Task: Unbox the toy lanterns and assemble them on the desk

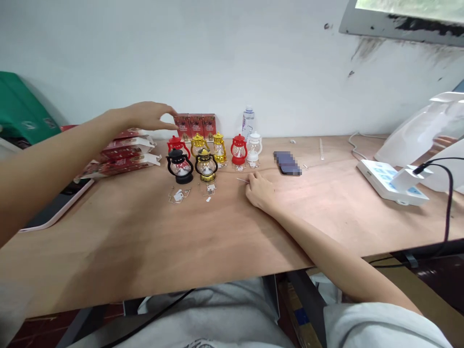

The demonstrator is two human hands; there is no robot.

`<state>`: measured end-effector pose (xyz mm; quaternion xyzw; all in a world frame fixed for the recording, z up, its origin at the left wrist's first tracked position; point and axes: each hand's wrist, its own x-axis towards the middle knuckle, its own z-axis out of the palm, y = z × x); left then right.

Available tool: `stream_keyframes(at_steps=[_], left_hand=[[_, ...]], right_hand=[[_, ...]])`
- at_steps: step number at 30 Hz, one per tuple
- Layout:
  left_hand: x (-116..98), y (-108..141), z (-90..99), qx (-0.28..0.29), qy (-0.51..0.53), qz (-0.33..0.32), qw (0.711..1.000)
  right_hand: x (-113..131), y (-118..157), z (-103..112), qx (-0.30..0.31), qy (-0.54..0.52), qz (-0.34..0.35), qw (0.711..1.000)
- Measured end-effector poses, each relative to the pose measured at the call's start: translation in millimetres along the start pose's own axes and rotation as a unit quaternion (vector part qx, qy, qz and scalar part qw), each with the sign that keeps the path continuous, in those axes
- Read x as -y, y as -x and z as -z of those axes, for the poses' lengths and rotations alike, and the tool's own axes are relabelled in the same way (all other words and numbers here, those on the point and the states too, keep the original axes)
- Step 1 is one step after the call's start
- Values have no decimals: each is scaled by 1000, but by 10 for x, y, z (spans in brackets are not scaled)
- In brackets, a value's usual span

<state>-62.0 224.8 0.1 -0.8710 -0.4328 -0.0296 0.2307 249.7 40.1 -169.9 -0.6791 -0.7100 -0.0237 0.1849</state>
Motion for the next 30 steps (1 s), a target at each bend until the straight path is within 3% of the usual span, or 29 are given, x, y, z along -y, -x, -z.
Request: stream_keyframes(at_steps=[1, 4, 9, 14, 18, 21, 24, 26, 28, 30], left_hand=[[139, 79, -72, 24, -3, 40, 999], [419, 373, -255, 25, -16, 98, 995], [537, 804, -399, -6, -7, 113, 994], [233, 1187, -517, -121, 30, 124, 984], [-237, 1565, -762, -92, 59, 54, 993], [-467, 1753, -972, -76, 114, 21, 990], [-522, 1799, -1100, -68, 165, 52, 983], [-517, 1786, -1130, -67, 188, 74, 977], [-518, 1777, -1126, -68, 204, 82, 973], [-535, 1784, -1104, -63, 216, 76, 971]], right_hand=[[-62, 15, 0, -7, 9, -5, 1000], [-199, 42, -6, -26, 34, -8, 999], [-222, 53, -20, -44, 65, -11, 997], [-177, 99, 3, -152, 79, 28, 985], [-48, -74, 161, -204, 89, 121, 967], [220, -510, 405, -208, 100, 200, 952], [587, -1207, 636, -215, 109, 257, 936], [805, -1729, 695, -213, 115, 238, 941], [964, -2204, 655, -129, 131, 179, 966], [1067, -2570, 535, -87, 137, 145, 976]])
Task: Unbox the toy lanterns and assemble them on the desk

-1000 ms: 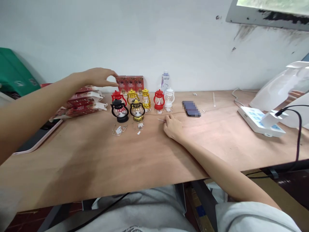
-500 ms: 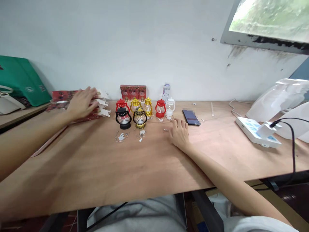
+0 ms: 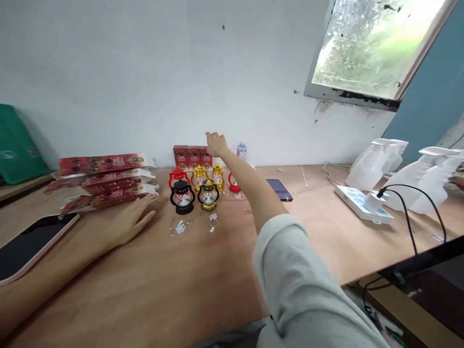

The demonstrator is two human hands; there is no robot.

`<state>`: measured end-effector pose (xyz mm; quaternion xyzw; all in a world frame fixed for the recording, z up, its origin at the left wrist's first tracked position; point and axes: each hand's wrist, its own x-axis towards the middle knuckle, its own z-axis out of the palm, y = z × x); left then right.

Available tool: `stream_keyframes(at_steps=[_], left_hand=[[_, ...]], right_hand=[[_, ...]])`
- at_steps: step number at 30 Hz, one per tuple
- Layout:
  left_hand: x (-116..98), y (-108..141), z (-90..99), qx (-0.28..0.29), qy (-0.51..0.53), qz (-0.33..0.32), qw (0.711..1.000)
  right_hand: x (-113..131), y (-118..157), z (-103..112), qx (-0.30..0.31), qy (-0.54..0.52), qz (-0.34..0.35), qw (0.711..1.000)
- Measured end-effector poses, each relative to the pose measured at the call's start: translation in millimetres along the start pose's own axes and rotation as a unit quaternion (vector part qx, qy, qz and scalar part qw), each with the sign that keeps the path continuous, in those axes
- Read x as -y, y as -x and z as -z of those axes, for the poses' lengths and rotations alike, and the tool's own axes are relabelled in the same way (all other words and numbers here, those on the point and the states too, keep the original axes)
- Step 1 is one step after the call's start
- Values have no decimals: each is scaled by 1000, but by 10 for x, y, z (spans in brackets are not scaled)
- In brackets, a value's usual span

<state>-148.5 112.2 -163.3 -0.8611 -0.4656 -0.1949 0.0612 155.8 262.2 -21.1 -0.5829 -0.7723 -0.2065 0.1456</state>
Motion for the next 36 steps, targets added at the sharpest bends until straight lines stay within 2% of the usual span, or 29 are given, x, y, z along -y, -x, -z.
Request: stream_keyframes(at_steps=[3, 6, 9, 13, 16, 18, 19, 21, 23, 25, 28, 29, 31, 33, 36], left_hand=[[-38, 21, 9, 13, 12, -8, 1000], [-46, 22, -9, 12, 21, -5, 1000], [-36, 12, -36, 9, 32, -6, 999], [-21, 10, -63, -3, 33, -7, 999], [-6, 12, -69, -10, 29, -10, 999], [1, 11, -60, -20, 31, -13, 999], [1, 11, -50, -29, 33, -16, 999], [-15, 13, -21, -56, 39, -23, 997], [-67, 27, 14, -95, 54, -31, 994], [-177, 59, 47, -137, 89, -30, 986], [-460, 140, 70, -165, 210, -18, 964], [-576, 168, 67, -157, 274, -20, 948], [-808, 212, 52, -133, 417, -20, 899], [-999, 233, 39, -81, 512, 29, 854], [-1144, 230, 58, -23, 555, 139, 820]], right_hand=[[67, -297, -279, 45, 1, -21, 999], [112, -391, -487, 82, 10, -39, 996], [97, -374, -578, 98, 29, -43, 994], [35, -278, -569, 82, 48, -8, 995], [-18, -255, -477, 57, 46, 12, 997], [-79, -261, -358, 14, 33, -4, 999], [-119, -247, -281, -22, 17, -22, 999], [-194, -125, -105, -156, -78, -72, 982], [-214, 200, 81, -242, -197, -67, 948], [-127, 747, 245, -257, -311, -30, 914], [181, 1784, 356, -200, -458, -4, 866], [297, 2111, 342, -175, -507, -4, 844], [493, 2637, 253, -117, -582, -10, 805], [611, 2944, 138, -73, -620, -27, 781], [650, 3065, 47, 23, -668, -28, 743]])
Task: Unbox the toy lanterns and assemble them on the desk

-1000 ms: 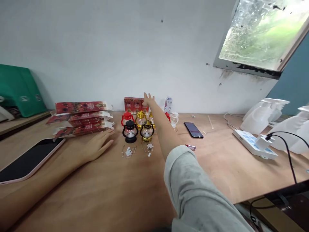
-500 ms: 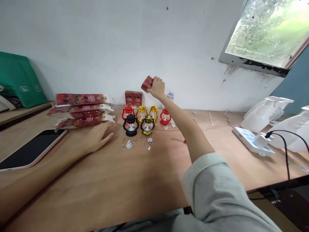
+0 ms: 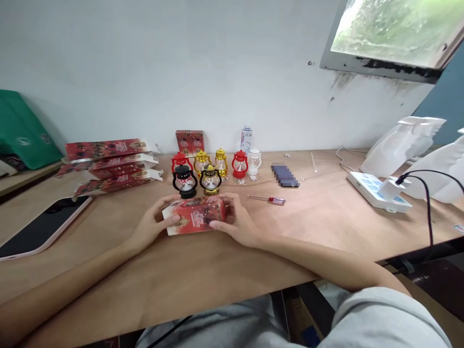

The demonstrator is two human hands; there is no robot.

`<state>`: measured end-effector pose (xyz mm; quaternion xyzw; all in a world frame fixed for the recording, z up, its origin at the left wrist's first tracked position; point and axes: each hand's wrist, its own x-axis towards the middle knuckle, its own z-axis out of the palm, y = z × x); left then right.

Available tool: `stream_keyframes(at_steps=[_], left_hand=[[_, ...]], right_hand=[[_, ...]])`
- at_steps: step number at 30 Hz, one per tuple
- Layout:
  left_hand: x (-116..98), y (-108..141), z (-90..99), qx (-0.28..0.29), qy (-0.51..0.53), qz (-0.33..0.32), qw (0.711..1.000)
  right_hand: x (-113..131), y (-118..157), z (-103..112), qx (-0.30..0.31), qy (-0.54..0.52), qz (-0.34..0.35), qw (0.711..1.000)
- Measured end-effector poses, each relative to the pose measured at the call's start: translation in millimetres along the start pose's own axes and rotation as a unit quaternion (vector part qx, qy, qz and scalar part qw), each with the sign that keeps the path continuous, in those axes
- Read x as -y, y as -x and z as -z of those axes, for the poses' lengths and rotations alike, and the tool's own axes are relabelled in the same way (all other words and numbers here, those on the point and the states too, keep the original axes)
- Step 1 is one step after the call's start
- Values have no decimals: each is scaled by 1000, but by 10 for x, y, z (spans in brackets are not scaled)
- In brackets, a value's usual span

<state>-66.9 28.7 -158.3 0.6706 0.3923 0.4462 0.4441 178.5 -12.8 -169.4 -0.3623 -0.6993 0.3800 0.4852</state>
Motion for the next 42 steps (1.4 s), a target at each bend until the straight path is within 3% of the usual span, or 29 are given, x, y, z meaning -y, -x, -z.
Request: stream_keyframes(at_steps=[3, 10, 14, 20, 33, 42], left_hand=[[-45, -9, 10, -39, 2, 54, 998], [-82, -21, 50, -76, -28, 59, 995], [-99, -9, 48, -75, -27, 61, 995], [-60, -16, 73, -92, 7, 79, 993], [-130, 8, 49, -91, -41, 17, 995], [-75, 13, 45, -89, -61, 16, 994]], right_hand=[[2, -55, 43, 43, -54, -9, 998], [-81, -138, 133, 100, -89, -23, 991], [-92, -137, 141, 91, -54, -9, 994], [-13, -90, 117, 10, 38, -9, 999], [102, -71, 100, 28, -4, -11, 1000], [86, -71, 55, 16, 24, -39, 999]])
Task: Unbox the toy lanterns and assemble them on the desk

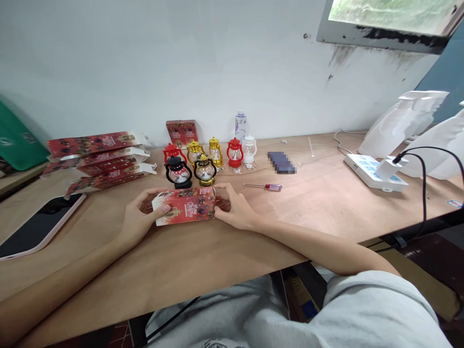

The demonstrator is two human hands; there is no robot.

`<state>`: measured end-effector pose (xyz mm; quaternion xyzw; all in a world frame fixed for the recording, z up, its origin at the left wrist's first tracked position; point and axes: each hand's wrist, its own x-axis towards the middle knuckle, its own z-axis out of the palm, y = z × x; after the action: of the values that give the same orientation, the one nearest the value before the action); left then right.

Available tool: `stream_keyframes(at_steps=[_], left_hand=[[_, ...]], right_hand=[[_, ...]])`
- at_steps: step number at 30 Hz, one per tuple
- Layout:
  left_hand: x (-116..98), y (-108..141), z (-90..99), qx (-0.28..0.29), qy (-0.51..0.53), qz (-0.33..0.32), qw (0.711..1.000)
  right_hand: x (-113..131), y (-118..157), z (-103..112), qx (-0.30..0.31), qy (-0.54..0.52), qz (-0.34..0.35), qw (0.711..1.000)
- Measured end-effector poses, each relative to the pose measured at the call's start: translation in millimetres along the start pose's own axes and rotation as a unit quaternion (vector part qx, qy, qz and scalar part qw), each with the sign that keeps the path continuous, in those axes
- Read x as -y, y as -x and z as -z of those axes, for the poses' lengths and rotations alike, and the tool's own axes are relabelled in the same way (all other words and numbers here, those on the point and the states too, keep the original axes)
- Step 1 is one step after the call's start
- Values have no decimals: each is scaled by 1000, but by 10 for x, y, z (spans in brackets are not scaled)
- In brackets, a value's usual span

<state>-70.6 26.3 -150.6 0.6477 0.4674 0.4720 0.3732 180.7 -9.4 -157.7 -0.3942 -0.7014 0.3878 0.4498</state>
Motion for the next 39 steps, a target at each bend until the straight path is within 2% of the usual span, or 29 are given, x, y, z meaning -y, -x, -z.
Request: stream_keyframes(at_steps=[7, 12, 14, 19, 22, 26, 31, 35, 39], left_hand=[[-26, 4, 10, 17, 21, 0, 1000], [-20, -15, 26, -5, 54, 36, 998], [9, -31, 28, -13, 69, 50, 996], [65, -57, 18, -42, 94, 56, 993], [58, -53, 10, -33, 94, 61, 993], [56, -50, 7, -39, 98, 61, 993], [32, -32, 17, -32, 67, 44, 996], [-12, 3, 24, -29, 31, -7, 999], [8, 35, 30, -17, 2, -77, 997]], right_hand=[[-30, 20, 15, -19, 104, 9, 994], [-182, 3, 103, -132, 160, 41, 977], [-202, -1, 110, -149, 176, 61, 971], [-90, 18, 69, -100, 229, 176, 952], [-44, 28, 88, -69, 205, 203, 955], [-46, 27, 109, -87, 138, 191, 968], [-20, 26, 35, -113, 152, 124, 974], [-69, 4, 2, -129, 146, 80, 978], [-192, -49, 8, -120, 73, 44, 989]])
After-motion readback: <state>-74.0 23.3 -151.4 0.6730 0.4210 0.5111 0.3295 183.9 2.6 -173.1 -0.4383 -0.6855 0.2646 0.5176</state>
